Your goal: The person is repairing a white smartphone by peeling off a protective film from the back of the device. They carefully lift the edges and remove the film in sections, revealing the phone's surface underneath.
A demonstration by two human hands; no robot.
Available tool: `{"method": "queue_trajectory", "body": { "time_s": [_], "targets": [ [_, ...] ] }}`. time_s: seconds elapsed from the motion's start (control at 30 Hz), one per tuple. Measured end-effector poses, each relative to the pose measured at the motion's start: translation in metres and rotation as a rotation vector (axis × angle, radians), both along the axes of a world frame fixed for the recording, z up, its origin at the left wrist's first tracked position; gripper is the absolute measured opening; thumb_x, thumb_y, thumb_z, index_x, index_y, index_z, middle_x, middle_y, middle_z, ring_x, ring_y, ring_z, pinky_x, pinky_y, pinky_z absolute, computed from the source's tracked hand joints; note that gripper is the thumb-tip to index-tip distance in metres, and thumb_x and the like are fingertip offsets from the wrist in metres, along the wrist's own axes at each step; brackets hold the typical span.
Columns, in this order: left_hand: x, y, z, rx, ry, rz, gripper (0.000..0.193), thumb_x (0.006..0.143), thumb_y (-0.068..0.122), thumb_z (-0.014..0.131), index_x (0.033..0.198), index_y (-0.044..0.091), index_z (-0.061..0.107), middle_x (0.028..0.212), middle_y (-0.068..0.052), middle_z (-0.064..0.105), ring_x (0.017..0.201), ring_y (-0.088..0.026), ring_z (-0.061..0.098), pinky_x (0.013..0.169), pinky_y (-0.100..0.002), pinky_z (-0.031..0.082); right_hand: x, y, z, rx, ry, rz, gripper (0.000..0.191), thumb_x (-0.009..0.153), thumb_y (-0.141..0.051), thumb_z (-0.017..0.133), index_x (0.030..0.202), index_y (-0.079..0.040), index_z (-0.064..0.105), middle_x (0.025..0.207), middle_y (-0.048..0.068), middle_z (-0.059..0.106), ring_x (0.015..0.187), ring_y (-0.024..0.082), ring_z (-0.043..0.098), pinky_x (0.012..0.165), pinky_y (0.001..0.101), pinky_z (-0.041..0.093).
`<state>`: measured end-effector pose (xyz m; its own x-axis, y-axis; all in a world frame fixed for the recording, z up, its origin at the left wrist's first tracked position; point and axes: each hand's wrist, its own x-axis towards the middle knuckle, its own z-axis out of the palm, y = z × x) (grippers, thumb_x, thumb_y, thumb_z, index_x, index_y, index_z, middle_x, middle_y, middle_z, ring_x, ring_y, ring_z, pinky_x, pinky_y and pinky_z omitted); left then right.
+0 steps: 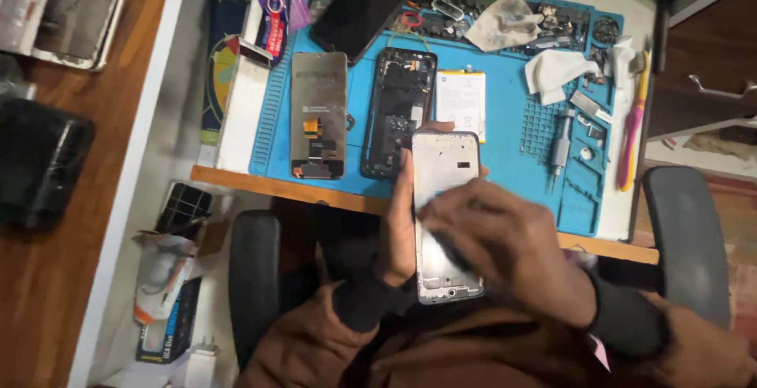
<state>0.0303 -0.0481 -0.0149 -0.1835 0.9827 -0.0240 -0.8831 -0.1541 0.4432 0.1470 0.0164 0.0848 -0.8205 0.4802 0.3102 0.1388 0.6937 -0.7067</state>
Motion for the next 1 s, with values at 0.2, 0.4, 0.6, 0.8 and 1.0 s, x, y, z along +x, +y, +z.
{"method": "queue_trajectory", "body": {
  "time_s": [0.2, 0.4, 0.6, 0.8, 1.0],
  "targets": [
    [-0.009, 0.005, 0.013, 0.006, 0.028, 0.048, 0.059, 0.118, 0.053, 0.026, 0.154, 0.008, 0.041, 0.128, -0.02, 0.063, 0.116, -0.024, 0.064, 0.1, -0.038, 0.054, 0.001, -0.001, 0.004, -0.018, -0.045, 0.057, 0.017, 0.085, -0.009, 0.079, 0.101, -0.004, 0.078, 0.099, 0.01, 0.073, 0.085, 0.024, 0.075, 0.072, 0.0326, 0.06],
    [-0.005, 0.007, 0.024, -0.094, 0.075, 0.132, 0.059, 0.112, 0.053, 0.026, 0.152, 0.012, 0.04, 0.127, -0.017, 0.063, 0.116, -0.022, 0.064, 0.102, -0.035, 0.055, 0.0, 0.0, 0.004, -0.034, -0.061, -0.11, 0.015, 0.087, -0.008, 0.079, 0.101, -0.003, 0.077, 0.1, 0.01, 0.075, 0.087, 0.024, 0.077, 0.072, 0.0323, 0.06],
    [-0.02, 0.013, 0.023, 0.114, 0.023, 0.131, 0.055, 0.115, 0.051, 0.029, 0.15, 0.012, 0.04, 0.121, -0.017, 0.064, 0.097, -0.026, 0.066, 0.084, -0.039, 0.058, 0.0, -0.002, 0.008, -0.124, -0.03, 0.11, 0.019, 0.086, -0.005, 0.077, 0.105, -0.003, 0.078, 0.105, 0.009, 0.075, 0.091, 0.023, 0.077, 0.075, 0.0311, 0.061],
    [-0.018, 0.027, 0.021, -0.054, -0.001, 0.163, 0.061, 0.117, 0.052, 0.03, 0.157, 0.007, 0.041, 0.124, -0.02, 0.063, 0.107, -0.023, 0.068, 0.099, -0.038, 0.059, -0.002, 0.005, 0.006, -0.033, -0.045, -0.002, 0.017, 0.086, -0.006, 0.079, 0.103, -0.003, 0.078, 0.102, 0.009, 0.074, 0.089, 0.023, 0.076, 0.074, 0.0319, 0.059],
    [-0.038, 0.041, 0.018, 0.142, -0.062, 0.082, 0.053, 0.118, 0.051, 0.031, 0.156, 0.015, 0.04, 0.121, -0.021, 0.063, 0.09, -0.033, 0.07, 0.078, -0.045, 0.062, -0.003, 0.011, 0.01, -0.108, -0.038, 0.107, 0.02, 0.085, -0.003, 0.077, 0.105, -0.005, 0.08, 0.105, 0.008, 0.075, 0.09, 0.021, 0.076, 0.074, 0.0305, 0.061]
  ]
}}
